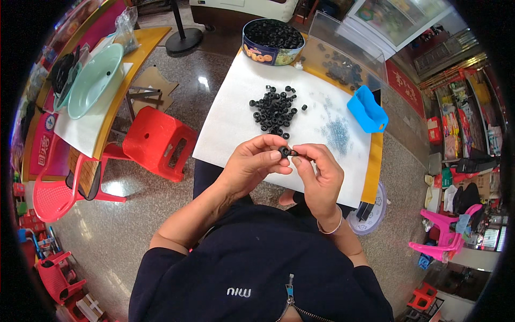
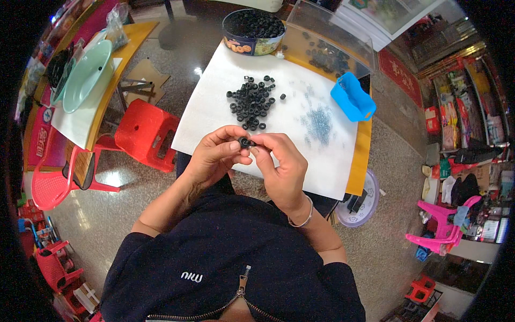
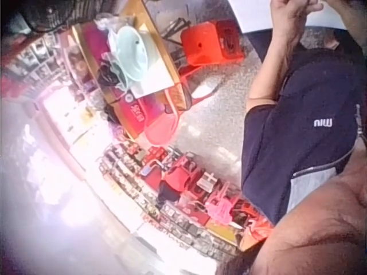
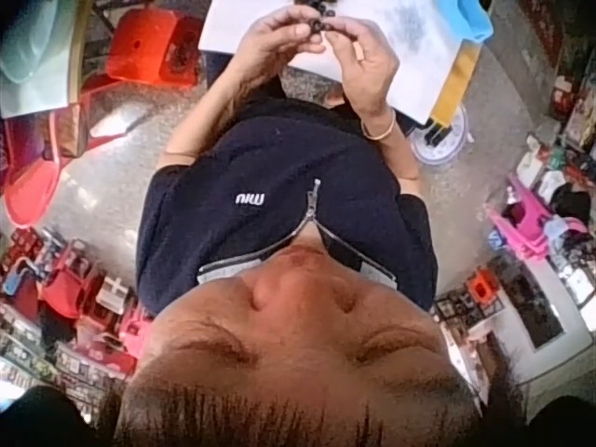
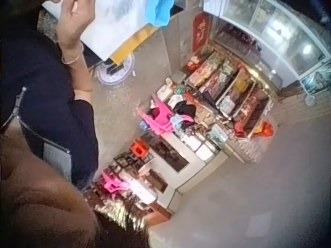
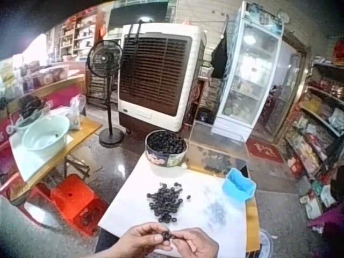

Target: The person assembles small black plastic or rubber components by hand at a table.

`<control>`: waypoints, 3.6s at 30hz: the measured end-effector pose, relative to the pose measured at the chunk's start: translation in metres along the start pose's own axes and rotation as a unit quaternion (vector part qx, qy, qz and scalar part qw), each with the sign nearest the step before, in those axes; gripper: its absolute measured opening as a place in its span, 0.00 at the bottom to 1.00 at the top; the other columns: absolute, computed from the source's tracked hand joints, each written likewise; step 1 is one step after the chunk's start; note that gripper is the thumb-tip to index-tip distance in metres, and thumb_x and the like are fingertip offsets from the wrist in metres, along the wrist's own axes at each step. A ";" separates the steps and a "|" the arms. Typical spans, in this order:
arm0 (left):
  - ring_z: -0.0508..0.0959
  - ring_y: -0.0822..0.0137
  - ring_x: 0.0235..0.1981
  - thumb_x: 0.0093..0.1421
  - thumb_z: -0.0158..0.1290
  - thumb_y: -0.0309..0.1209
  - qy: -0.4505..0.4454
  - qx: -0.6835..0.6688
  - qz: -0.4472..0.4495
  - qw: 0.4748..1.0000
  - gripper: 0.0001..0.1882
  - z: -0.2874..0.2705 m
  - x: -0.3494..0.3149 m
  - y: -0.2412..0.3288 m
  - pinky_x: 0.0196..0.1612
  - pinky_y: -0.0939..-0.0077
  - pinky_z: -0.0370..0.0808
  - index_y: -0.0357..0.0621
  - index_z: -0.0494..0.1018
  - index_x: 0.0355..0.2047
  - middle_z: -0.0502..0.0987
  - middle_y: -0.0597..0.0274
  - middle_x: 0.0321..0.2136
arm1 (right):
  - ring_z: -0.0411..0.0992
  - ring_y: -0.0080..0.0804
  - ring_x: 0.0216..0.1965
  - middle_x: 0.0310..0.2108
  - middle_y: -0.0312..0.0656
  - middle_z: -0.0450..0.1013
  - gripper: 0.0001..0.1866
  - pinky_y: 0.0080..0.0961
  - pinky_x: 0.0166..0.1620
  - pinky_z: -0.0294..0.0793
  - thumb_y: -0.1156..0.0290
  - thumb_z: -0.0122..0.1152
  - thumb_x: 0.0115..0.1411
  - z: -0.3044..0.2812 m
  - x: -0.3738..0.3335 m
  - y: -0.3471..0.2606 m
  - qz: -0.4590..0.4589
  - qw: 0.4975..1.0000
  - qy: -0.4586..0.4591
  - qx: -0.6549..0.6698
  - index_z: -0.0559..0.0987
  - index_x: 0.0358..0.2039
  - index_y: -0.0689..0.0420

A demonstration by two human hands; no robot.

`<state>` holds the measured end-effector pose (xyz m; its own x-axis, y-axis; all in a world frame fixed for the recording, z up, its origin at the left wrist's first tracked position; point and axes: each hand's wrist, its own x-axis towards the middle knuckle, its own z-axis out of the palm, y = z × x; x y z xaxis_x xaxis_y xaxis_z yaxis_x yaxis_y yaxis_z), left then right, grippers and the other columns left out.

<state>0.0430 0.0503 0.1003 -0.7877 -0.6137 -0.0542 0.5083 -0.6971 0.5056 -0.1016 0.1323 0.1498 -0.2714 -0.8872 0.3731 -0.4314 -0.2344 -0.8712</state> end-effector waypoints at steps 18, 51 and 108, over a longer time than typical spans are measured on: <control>0.80 0.66 0.33 0.58 0.53 0.22 0.044 0.168 0.060 0.983 0.10 -0.005 0.000 -0.003 0.40 0.74 0.79 0.33 0.73 0.41 0.77 0.56 0.33 | 0.71 0.31 0.27 0.30 0.43 0.73 0.11 0.23 0.28 0.71 0.88 0.57 0.49 0.007 0.003 0.010 -0.173 0.973 -0.008 -0.155 0.77 0.35 0.65; 0.72 0.77 0.31 0.64 0.48 0.27 0.090 0.306 0.079 0.945 0.09 0.006 0.018 -0.045 0.37 0.82 0.72 0.34 0.73 0.40 0.74 0.67 0.30 | 0.65 0.21 0.41 0.42 0.37 0.68 0.19 0.18 0.45 0.67 0.63 0.37 0.69 0.032 -0.028 0.059 0.133 0.969 -0.011 0.210 0.63 0.54 0.60; 0.71 0.77 0.28 0.67 0.44 0.39 0.064 0.292 -0.115 0.947 0.17 -0.009 0.035 -0.088 0.31 0.81 0.71 0.36 0.71 0.38 0.72 0.65 0.29 | 0.68 0.32 0.34 0.33 0.43 0.68 0.19 0.26 0.41 0.69 0.63 0.34 0.68 0.014 -0.038 0.088 0.108 0.984 0.105 0.097 0.71 0.35 0.64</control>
<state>-0.0267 0.0869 0.0462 -0.7861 -0.5369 -0.3063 0.0192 -0.5165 0.8561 -0.1170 0.1394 0.0543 -0.5194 -0.8277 0.2123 -0.1772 -0.1387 -0.9743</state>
